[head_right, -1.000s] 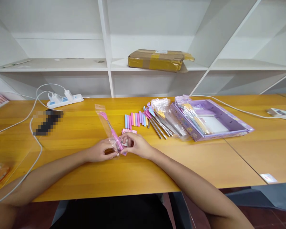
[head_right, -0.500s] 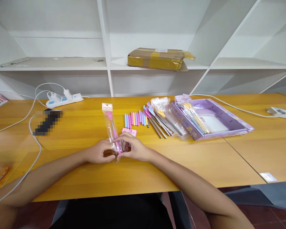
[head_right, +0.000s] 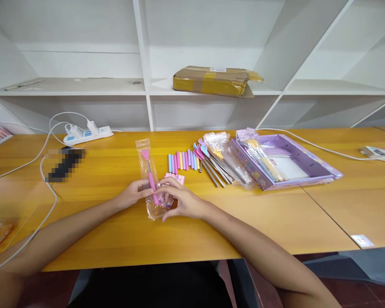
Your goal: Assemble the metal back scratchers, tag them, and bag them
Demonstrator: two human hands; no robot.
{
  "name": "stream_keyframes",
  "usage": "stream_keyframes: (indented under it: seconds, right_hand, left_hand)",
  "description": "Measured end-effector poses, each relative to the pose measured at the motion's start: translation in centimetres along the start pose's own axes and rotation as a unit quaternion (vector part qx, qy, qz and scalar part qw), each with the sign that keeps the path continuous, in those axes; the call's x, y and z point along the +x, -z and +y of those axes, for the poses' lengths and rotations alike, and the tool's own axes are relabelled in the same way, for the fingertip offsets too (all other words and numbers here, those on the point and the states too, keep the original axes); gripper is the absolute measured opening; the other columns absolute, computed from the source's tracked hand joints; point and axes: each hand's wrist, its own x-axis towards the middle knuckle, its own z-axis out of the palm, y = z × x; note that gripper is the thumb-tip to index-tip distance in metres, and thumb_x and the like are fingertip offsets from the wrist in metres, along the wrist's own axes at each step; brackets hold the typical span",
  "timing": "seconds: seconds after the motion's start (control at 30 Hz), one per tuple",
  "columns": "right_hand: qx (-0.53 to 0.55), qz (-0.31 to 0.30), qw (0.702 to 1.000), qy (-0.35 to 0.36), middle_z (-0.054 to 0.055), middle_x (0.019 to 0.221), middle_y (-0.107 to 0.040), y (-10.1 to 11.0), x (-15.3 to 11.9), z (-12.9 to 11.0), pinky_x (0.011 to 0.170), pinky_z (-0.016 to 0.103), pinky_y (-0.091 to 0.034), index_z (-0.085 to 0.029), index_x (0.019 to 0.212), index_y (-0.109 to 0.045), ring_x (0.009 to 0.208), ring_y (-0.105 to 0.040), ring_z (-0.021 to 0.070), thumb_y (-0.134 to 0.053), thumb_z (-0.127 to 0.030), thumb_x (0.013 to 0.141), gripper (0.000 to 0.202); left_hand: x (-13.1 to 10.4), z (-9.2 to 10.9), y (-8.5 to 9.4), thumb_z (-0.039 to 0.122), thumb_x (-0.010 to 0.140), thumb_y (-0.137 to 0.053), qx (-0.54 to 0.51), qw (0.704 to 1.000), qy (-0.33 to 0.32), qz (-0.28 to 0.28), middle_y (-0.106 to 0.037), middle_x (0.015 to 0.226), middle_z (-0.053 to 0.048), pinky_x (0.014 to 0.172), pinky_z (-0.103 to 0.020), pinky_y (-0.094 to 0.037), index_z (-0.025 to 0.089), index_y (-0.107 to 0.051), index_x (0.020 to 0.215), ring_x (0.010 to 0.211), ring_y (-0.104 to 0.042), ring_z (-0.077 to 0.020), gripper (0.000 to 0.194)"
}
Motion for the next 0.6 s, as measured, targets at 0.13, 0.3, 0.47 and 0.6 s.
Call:
stream_keyframes:
  seconds: [0.13, 0.3, 0.47, 0.6]
  right_hand:
    - [-0.067, 0.031, 0.997, 0.031, 0.012, 0.135, -0.051, -0.1, -0.1, 0.2, 0.088, 0.036, -0.061, -0.028, 0.126, -0.068, 0.100, -0.063, 0.0184, -0.078, -0.033, 0.092, 0.035]
    - [-0.170, 0.054, 0.980, 0.089, 0.010, 0.123, -0.051, -0.2, -0.3, 0.2, 0.076, 0.031, -0.057, -0.023, 0.102, -0.074, 0.083, -0.059, 0.0132, -0.065, -0.024, 0.101, 0.009]
    - [-0.186, 0.041, 0.975, 0.115, 0.010, 0.119, -0.060, 0.1, -0.2, -0.3, 0.086, 0.033, -0.058, -0.024, 0.109, -0.069, 0.100, -0.064, 0.0185, -0.062, -0.025, 0.102, 0.009]
    - [-0.155, 0.039, 0.982, 0.105, 0.010, 0.115, -0.066, 0.2, 0.0, -0.8, 0.093, 0.035, -0.057, -0.023, 0.109, -0.064, 0.109, -0.065, 0.0198, -0.056, -0.022, 0.105, 0.009]
  left_hand:
    - [0.3, 0.0, 0.2, 0.050, 0.086, -0.079, -0.016, 1.000, 0.003, 0.025, -0.079, 0.101, -0.009, 0.090, -0.035, -0.054, 0.017, -0.078, 0.102, 0.096, -0.072, -0.0242, 0.036]
    - [0.5, -0.1, 0.2, 0.049, 0.085, -0.081, -0.031, 0.999, 0.004, 0.037, -0.078, 0.100, -0.008, 0.090, -0.034, -0.053, 0.016, -0.077, 0.099, 0.095, -0.071, -0.0235, 0.035]
    - [0.4, -0.4, 0.2, 0.045, 0.084, -0.083, -0.036, 0.998, 0.010, 0.044, -0.078, 0.106, -0.009, 0.091, -0.034, -0.053, 0.017, -0.075, 0.105, 0.099, -0.071, -0.0237, 0.037]
    - [0.5, -0.5, 0.2, 0.044, 0.083, -0.084, -0.043, 0.997, 0.009, 0.056, -0.078, 0.102, -0.008, 0.089, -0.032, -0.053, 0.017, -0.074, 0.102, 0.094, -0.071, -0.0216, 0.034]
